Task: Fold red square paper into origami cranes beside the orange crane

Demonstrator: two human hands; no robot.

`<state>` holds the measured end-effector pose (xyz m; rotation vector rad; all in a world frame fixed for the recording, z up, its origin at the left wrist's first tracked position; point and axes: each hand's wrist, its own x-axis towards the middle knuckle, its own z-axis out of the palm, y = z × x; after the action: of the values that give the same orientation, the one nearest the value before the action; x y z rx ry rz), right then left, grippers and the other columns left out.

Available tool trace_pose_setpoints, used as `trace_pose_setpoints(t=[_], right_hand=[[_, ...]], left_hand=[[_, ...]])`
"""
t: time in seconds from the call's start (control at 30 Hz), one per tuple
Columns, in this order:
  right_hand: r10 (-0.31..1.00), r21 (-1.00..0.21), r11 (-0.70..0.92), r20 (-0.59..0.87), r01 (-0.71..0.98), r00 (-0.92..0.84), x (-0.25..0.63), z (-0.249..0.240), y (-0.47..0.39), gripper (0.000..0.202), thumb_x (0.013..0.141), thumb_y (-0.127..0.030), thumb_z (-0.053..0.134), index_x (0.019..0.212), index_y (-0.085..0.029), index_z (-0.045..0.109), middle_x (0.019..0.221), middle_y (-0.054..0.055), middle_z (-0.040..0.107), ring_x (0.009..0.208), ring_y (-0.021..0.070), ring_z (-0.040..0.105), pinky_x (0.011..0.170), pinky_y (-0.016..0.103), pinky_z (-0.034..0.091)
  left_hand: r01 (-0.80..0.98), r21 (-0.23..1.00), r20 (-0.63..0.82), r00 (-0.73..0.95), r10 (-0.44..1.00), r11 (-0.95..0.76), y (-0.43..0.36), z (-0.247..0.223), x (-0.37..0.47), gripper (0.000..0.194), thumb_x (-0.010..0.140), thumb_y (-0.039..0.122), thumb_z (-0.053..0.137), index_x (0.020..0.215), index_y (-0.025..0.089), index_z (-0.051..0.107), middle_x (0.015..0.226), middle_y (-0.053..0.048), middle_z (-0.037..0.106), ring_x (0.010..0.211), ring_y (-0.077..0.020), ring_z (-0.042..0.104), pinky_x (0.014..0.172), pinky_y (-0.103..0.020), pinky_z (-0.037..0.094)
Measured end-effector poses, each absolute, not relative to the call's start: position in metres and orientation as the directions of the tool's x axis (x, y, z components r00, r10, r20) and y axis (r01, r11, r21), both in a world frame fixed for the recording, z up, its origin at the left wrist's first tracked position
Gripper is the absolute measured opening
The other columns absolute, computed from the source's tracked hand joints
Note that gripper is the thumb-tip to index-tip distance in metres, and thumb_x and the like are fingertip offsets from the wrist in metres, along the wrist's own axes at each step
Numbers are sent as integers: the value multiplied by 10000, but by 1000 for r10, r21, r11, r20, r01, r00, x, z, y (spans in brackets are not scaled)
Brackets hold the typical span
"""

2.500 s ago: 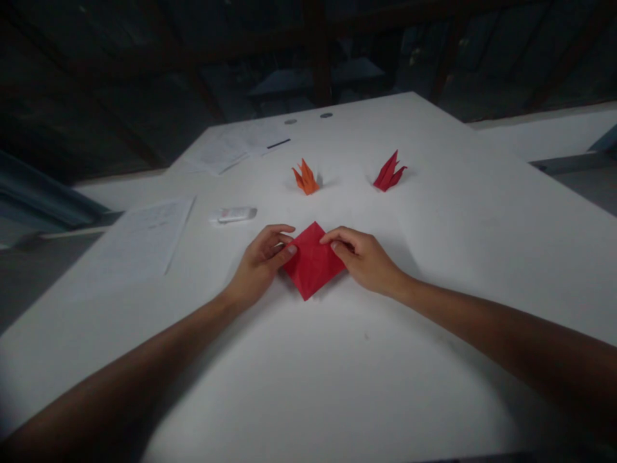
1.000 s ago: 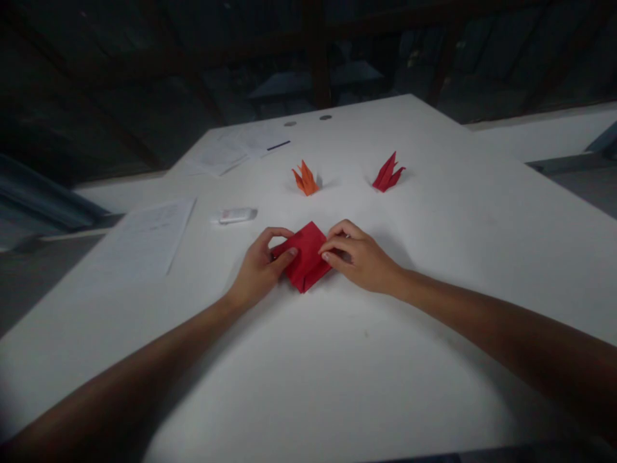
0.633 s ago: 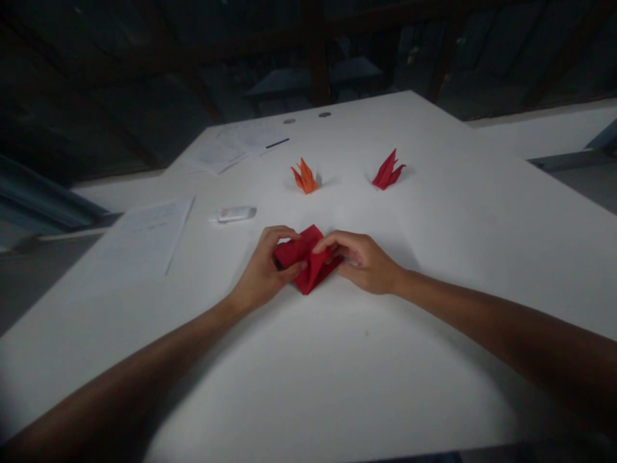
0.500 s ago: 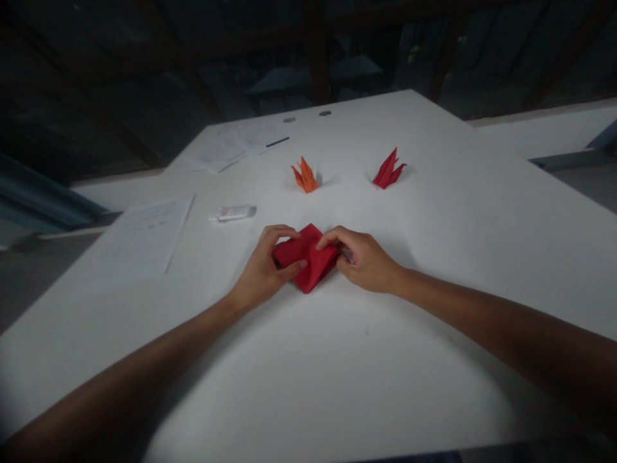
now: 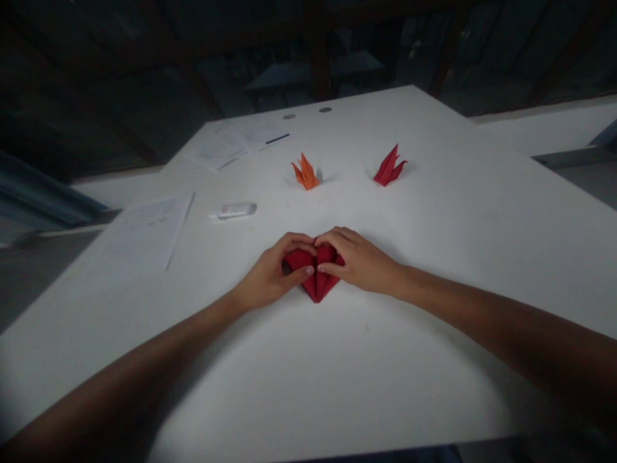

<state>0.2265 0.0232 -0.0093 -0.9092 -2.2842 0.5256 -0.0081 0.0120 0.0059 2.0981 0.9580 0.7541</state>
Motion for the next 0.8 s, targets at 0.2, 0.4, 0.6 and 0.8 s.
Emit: trace_pose_setpoints(t=[0.2, 0.4, 0.6, 0.8], right_hand=[[716, -456, 697, 416, 553, -561, 226, -12, 21, 280, 831, -261, 813, 1059, -224, 655, 1169, 84, 592, 1048, 248, 598, 956, 421, 501], [664, -314, 747, 405, 586, -629, 230, -13, 23, 133, 969, -327, 668, 1038, -241, 743, 1092, 79, 671, 1032, 261, 577, 906, 434, 447], [717, -375, 697, 390, 612, -577, 230, -14, 27, 118, 928, -280, 712, 1039, -250, 739, 1030, 39, 743, 983, 253, 598, 863, 419, 406], [680, -260, 724, 428, 639, -595, 228, -9, 18, 225, 888, -374, 747, 1047, -215, 741, 1088, 85, 726, 1059, 297, 577, 922, 464, 403]], left_hand=[[464, 656, 295, 568, 768, -595, 10, 7, -7, 444, 905, 266, 665, 1318, 217, 510, 1323, -115, 623, 1241, -263, 581, 1082, -445, 449], [553, 476, 263, 652, 711, -684, 11, 8, -8, 340, 897, 280, 669, 1227, 237, 599, 1254, -73, 660, 1195, -273, 564, 1080, -465, 426], [537, 446, 187, 727, 661, -716, 17, 12, -15, 402, 894, 474, 692, 1234, 266, 637, 1251, -74, 676, 1178, -288, 586, 1069, -480, 419], [641, 379, 163, 664, 730, -668, 9, 9, -9, 538, 801, 537, 761, 1246, 271, 614, 1294, -92, 645, 1191, -327, 548, 1048, -520, 421]])
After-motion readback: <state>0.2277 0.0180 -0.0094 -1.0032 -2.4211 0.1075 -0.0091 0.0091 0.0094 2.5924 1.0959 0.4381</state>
